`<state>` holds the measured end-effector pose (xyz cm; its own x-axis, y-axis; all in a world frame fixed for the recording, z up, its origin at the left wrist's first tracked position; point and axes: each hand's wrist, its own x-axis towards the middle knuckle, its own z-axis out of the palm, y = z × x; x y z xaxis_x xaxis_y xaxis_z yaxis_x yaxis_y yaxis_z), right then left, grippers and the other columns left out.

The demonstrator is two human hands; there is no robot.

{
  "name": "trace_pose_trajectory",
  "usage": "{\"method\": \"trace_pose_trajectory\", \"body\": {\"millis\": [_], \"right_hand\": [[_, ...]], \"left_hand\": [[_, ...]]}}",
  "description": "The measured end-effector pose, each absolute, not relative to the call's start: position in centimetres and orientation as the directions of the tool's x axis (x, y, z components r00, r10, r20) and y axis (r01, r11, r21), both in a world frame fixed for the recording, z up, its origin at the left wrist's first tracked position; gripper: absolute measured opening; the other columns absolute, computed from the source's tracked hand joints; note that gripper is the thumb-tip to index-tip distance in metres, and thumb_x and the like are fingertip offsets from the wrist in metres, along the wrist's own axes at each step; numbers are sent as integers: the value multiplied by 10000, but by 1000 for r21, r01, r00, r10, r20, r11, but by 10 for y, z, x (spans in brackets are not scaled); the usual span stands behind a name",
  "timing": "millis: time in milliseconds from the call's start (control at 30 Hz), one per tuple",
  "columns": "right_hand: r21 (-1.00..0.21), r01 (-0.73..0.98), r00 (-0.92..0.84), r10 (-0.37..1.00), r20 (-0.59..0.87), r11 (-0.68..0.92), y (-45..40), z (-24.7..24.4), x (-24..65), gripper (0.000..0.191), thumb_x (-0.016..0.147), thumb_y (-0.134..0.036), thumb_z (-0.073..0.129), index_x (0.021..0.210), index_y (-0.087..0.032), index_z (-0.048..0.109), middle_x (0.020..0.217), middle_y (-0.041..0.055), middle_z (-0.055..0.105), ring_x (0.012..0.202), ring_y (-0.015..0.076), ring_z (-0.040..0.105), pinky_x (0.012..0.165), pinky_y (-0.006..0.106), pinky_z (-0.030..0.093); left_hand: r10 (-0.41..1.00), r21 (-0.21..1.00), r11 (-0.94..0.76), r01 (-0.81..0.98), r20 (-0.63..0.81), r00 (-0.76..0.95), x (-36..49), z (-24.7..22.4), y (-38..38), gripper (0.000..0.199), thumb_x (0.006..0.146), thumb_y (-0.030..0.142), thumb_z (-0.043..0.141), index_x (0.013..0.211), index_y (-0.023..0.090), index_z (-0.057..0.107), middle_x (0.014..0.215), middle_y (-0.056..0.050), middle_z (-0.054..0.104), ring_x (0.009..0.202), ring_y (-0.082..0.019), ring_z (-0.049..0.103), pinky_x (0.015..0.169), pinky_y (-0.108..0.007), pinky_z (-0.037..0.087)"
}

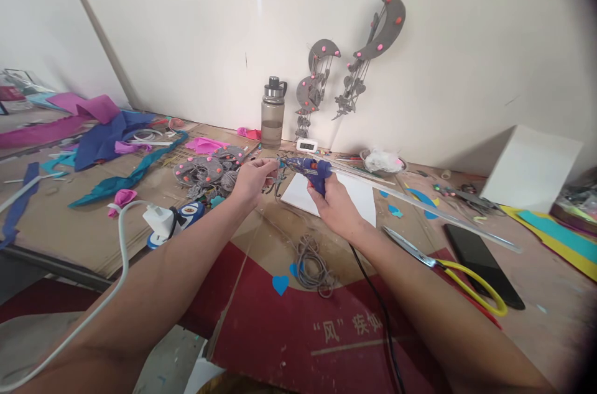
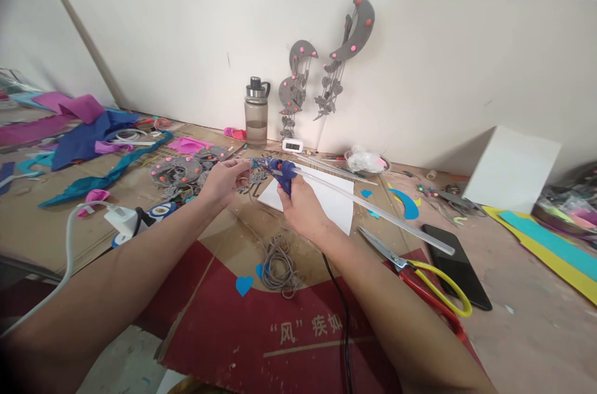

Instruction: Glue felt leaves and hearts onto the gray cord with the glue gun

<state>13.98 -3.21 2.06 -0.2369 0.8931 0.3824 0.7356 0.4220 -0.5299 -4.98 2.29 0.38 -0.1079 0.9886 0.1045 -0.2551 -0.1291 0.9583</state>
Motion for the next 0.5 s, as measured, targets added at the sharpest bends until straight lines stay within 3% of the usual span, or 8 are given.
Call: {"method": "trace_pose_trajectory", "body": {"millis": [200,300,400,500], "right_hand": [[-584,670,-245,879,410,459,-30,18,141,243,861,-304,439,1052,-156,465,953,133,625,790,220,568,744,379,449],[-729,520,-218,894,390,445,-25,17,143,224,821,-300,470,1012,-184,483,974,88,627,698,165,558,655,321,454],[-859,422,-142,957,251,288,-14,16,152,218,773,-273,489,975,-192,497,948,52,656,654,135,564,586,269,433],[-796,602,-33,997,63,70,2,12,169,211,782,-307,483,939,-173,524,843,62,673,638,150,585,564,261,412]], "left_hand": [[984,939,-154,-307,119,-130,-54,6,25,241,577,296,763,643,130,602,598,14,525,533,-61,476,454,-170,336],[983,928,-150,-340,103,-154,-57,5,28,249,575,293,767,681,130,611,602,18,530,523,-59,474,449,-173,344],[984,919,-149,-364,100,-149,-59,4,30,253,580,289,767,678,136,591,592,29,512,506,-55,454,437,-170,334],[982,925,-162,-344,119,-145,-58,3,29,256,588,293,765,681,143,579,589,33,506,502,-53,447,432,-166,324]]}}
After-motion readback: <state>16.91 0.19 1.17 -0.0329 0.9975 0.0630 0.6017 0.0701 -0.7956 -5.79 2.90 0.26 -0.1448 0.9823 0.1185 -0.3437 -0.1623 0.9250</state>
